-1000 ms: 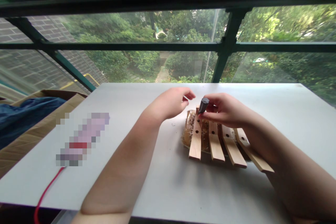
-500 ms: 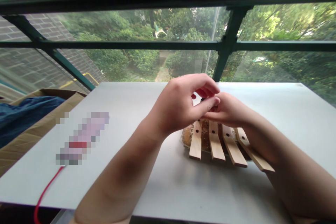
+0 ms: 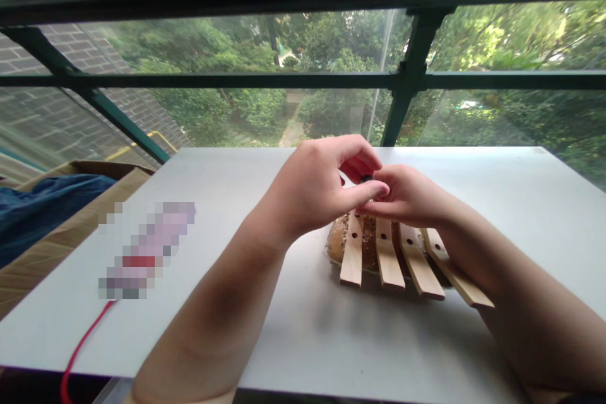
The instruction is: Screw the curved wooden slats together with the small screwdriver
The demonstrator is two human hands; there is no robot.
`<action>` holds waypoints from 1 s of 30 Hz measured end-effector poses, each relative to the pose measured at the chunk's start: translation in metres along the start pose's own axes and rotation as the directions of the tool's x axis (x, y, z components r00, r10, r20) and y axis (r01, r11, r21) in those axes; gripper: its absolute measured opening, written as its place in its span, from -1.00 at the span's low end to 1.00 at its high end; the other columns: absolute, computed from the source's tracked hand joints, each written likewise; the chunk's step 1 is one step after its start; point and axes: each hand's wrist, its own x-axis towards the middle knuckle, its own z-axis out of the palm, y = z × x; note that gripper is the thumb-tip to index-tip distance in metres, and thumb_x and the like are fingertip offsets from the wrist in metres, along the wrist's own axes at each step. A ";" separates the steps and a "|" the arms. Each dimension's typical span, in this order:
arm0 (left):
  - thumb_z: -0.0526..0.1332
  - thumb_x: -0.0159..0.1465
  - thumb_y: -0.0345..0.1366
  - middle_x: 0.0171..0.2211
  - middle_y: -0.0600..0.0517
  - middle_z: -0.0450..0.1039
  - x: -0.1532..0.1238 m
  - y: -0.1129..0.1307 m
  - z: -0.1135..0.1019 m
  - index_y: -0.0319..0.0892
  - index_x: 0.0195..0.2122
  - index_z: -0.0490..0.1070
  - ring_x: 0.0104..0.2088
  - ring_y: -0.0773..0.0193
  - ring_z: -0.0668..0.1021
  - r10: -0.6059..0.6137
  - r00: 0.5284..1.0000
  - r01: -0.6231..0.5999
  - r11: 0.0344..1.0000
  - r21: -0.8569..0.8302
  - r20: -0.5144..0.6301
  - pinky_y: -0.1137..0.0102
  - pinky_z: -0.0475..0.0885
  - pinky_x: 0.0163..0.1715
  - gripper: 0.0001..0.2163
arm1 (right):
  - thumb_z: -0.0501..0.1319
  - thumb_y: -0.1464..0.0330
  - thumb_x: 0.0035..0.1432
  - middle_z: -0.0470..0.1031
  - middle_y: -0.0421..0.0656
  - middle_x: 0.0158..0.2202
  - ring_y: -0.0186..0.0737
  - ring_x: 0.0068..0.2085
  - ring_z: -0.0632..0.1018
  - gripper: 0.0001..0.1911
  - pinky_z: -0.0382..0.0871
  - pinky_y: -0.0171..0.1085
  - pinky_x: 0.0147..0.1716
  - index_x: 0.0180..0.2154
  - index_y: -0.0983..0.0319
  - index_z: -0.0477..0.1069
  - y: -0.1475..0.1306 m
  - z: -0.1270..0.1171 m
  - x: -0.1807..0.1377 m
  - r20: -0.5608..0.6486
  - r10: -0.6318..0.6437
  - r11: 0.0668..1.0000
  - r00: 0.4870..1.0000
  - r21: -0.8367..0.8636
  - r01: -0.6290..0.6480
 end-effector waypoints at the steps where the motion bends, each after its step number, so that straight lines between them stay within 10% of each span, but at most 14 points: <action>1: 0.30 0.18 -0.32 -0.34 0.04 0.60 0.000 0.000 0.000 -0.14 -0.24 0.50 -0.34 0.27 0.62 -0.010 1.000 0.010 1.000 -0.022 0.004 0.40 0.55 -0.35 -0.88 | 0.31 0.26 0.07 0.28 -0.29 -0.54 -0.39 -0.48 0.30 -0.74 0.16 -0.37 -0.51 -0.46 0.24 0.29 0.000 0.000 0.000 0.001 -0.006 1.000 1.000 0.007 0.006; 12: 0.22 0.20 -0.43 -0.18 0.03 0.58 0.000 -0.003 0.000 -0.13 -0.16 0.49 -0.21 0.27 0.64 -0.013 1.000 0.017 0.990 -0.137 0.028 0.37 0.60 -0.17 -0.81 | 0.19 0.45 0.12 0.24 -0.29 -0.52 -0.41 -0.50 0.26 -0.98 0.15 -0.38 -0.53 -0.35 0.24 0.36 0.002 -0.004 -0.003 0.067 -0.071 0.994 0.995 0.089 0.065; 30: 0.25 0.20 -0.39 -0.23 0.03 0.56 0.001 -0.007 0.006 -0.15 -0.10 0.44 -0.24 0.28 0.62 0.023 1.000 -0.023 0.999 -0.041 -0.012 0.44 0.55 -0.30 -0.78 | 0.27 0.41 0.06 0.25 -0.31 -0.52 -0.42 -0.49 0.28 -0.82 0.13 -0.40 -0.54 -0.43 0.23 0.24 0.000 0.000 0.000 -0.025 -0.069 0.996 0.997 0.048 0.070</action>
